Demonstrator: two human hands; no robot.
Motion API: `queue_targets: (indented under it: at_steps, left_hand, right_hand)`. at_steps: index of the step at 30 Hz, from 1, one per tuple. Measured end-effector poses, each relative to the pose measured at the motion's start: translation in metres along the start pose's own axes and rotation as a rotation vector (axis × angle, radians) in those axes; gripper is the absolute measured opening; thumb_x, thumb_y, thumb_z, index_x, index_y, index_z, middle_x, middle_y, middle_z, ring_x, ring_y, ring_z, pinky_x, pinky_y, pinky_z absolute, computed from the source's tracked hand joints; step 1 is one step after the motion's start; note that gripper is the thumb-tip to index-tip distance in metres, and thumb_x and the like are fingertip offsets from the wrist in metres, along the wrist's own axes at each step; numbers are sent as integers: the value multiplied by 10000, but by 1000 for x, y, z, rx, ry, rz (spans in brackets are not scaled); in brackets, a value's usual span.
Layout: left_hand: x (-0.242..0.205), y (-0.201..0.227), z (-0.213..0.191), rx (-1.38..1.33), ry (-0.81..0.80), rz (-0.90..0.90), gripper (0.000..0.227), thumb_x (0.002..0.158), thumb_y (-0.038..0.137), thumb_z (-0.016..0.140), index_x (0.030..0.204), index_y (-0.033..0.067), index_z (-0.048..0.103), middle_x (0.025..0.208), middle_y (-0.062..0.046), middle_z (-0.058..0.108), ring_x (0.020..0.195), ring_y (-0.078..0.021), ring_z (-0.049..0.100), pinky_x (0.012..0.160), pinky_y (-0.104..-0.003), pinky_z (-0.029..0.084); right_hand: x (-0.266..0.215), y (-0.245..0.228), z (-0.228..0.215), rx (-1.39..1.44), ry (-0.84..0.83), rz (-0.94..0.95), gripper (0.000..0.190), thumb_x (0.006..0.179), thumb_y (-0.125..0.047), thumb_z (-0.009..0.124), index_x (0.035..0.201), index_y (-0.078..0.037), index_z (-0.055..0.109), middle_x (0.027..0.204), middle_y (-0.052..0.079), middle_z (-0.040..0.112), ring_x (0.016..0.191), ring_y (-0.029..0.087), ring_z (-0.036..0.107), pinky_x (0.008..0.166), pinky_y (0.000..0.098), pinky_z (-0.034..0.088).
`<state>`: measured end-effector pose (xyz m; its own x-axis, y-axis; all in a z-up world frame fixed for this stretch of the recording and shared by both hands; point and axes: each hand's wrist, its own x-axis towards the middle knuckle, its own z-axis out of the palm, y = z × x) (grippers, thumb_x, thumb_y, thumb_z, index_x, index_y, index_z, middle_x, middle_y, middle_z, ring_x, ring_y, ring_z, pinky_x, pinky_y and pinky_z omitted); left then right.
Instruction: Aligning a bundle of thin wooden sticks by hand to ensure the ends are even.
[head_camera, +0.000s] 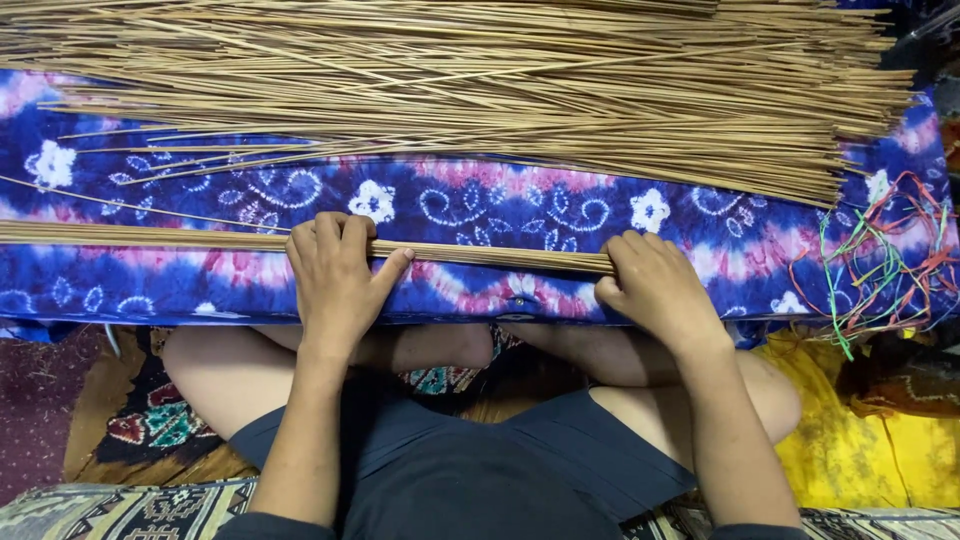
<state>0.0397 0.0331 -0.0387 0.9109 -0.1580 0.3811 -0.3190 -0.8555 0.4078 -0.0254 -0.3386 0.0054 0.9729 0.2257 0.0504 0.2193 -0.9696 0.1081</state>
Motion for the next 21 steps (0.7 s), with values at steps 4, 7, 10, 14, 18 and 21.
queue_targets:
  at_steps: [4,7,10,14,18,21]
  left_hand:
    - [0,-3,2,6,13,28,500,882,568,769,1021,126,582,1036,-82,489,975,-384,485,878,-498,379]
    - [-1,-4,1,45,13,41,495,923,591,723,1037,126,595,1045,-76,494,971,-358,485,900,-485,377]
    - [0,2,-6,54,0,78,479,928,568,710,1097,127,625,1048,-79,507,1011,-358,490,975,-506,360]
    - [8,7,-12,180,51,201,463,802,544,783,976,144,630,1016,-62,561,1013,-323,518,971,-532,371]
    - [23,2,-4,231,154,276,391,660,399,877,686,184,552,664,22,518,695,-234,568,763,-416,467]
    - [22,-3,7,257,186,239,373,803,377,838,607,251,547,520,57,459,551,-192,539,619,-350,434]
  right_hand:
    - [0,-1,-22,-31,137,-62,208,785,-278,740,913,-155,631,817,40,578,858,264,643,756,384,515]
    - [2,1,-22,0,224,-69,192,828,-279,744,939,-182,622,796,14,583,836,230,653,752,360,519]
    - [1,2,-24,-21,279,-85,241,813,-282,764,1009,-214,642,817,-22,609,833,186,652,769,336,510]
    - [4,10,-13,-57,424,-117,235,803,-237,751,1025,-233,674,777,-41,539,777,184,581,760,338,469]
    - [3,12,-3,-109,690,-188,162,860,-191,673,1003,-233,737,739,-27,527,673,200,524,745,358,470]
    - [-6,6,5,-42,744,-161,216,800,-167,720,1003,-229,761,775,-38,592,706,192,562,801,363,463]
